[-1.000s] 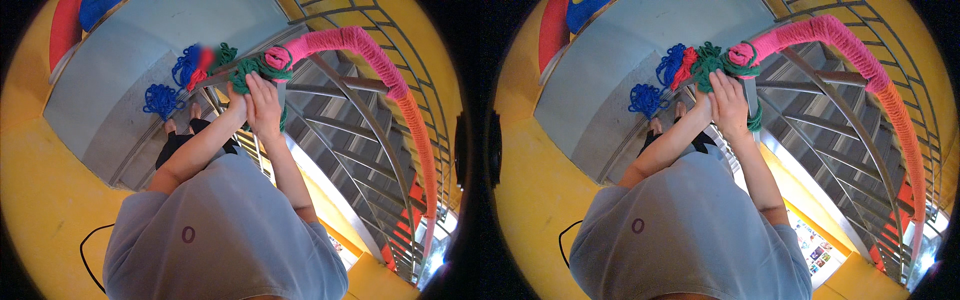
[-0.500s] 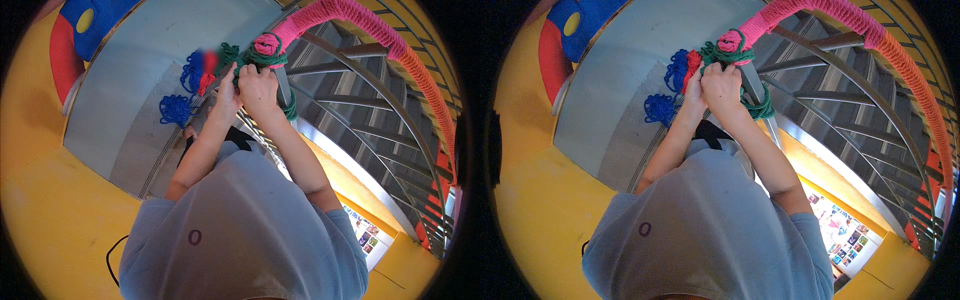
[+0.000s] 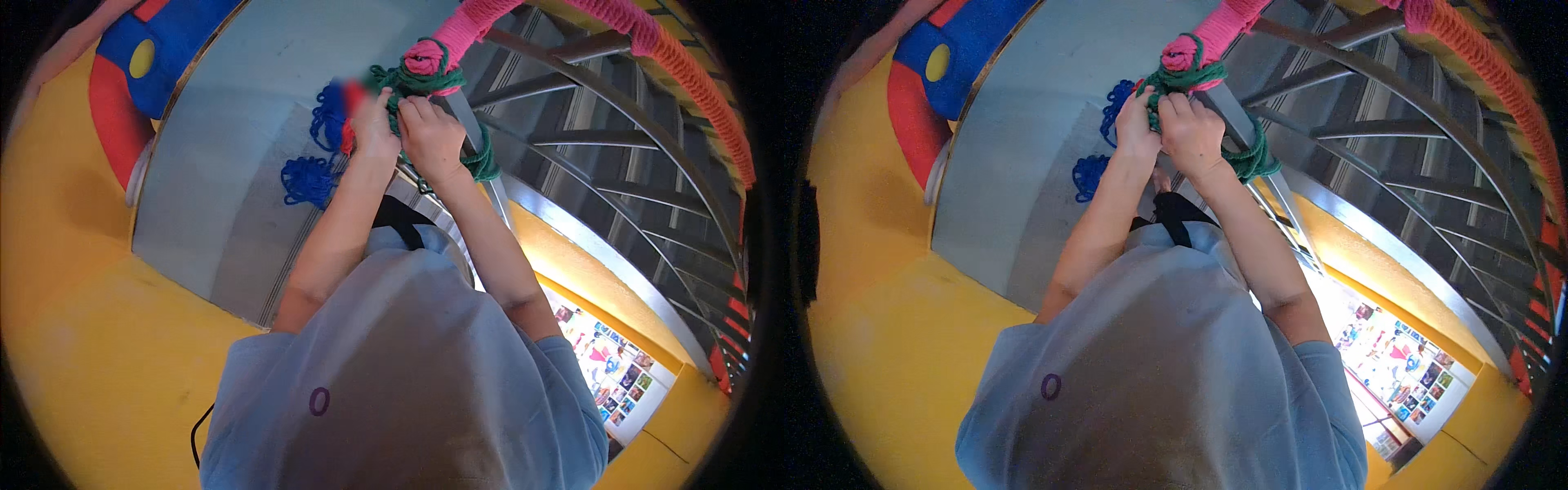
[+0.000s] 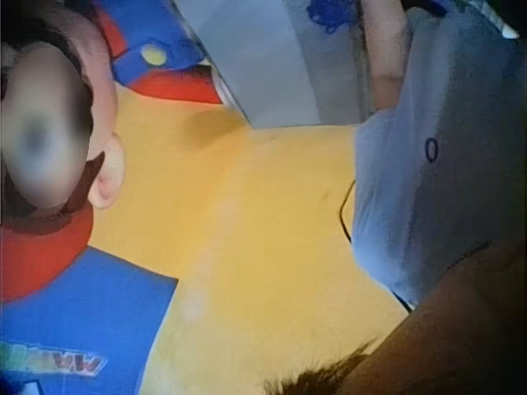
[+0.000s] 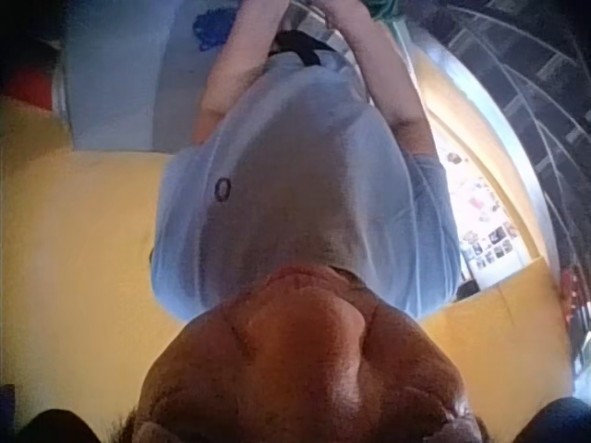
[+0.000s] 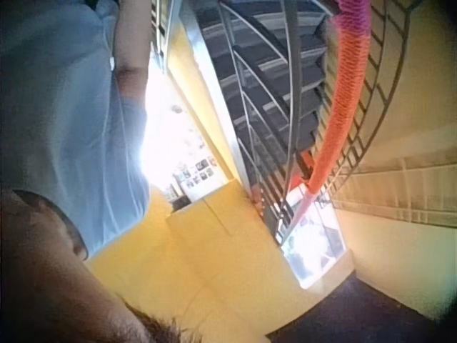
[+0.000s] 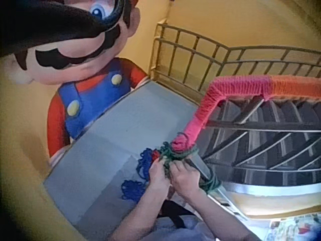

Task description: The person stands on a spiral staircase and ties a green rope around a metal railing. They manipulate the rope with both hands to secure it to the railing, which already has pink and blue ropes attached.

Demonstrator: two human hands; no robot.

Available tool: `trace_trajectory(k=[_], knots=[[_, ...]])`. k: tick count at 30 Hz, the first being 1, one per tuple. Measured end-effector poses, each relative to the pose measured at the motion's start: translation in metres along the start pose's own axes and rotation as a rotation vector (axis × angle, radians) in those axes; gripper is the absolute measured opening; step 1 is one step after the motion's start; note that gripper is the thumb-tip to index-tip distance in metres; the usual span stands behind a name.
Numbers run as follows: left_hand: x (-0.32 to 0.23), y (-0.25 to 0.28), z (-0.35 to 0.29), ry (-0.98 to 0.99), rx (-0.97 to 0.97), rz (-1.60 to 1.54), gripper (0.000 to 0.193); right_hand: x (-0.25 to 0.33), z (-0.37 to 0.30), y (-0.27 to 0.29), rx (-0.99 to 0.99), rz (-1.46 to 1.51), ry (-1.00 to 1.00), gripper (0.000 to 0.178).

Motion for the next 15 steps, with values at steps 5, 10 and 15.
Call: trace_trajectory(k=[5,10,15], knots=[[-0.009,-0.012,-0.031,0.081,0.253,-0.062,0.027,0.002,0.005,-0.002,0.003,-0.058,-0.026,0.021],[-0.029,-0.036,-0.057,0.133,0.423,-0.105,0.036,0.005,0.012,-0.012,0.059,-0.1,-0.073,0.022],[-0.027,-0.032,-0.043,-0.05,0.484,0.199,0.032,0.004,0.01,-0.009,0.175,0.021,-0.094,0.027]])
Point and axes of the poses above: each hand's wrist, its own z-axis towards the middle knuckle, its own y-axis out of the back of the hand, x = y × z, the point moved 10 cm from there along z, towards the middle knuckle, and after that the axes turned 8 degrees about -y, right-handed, at the moved point
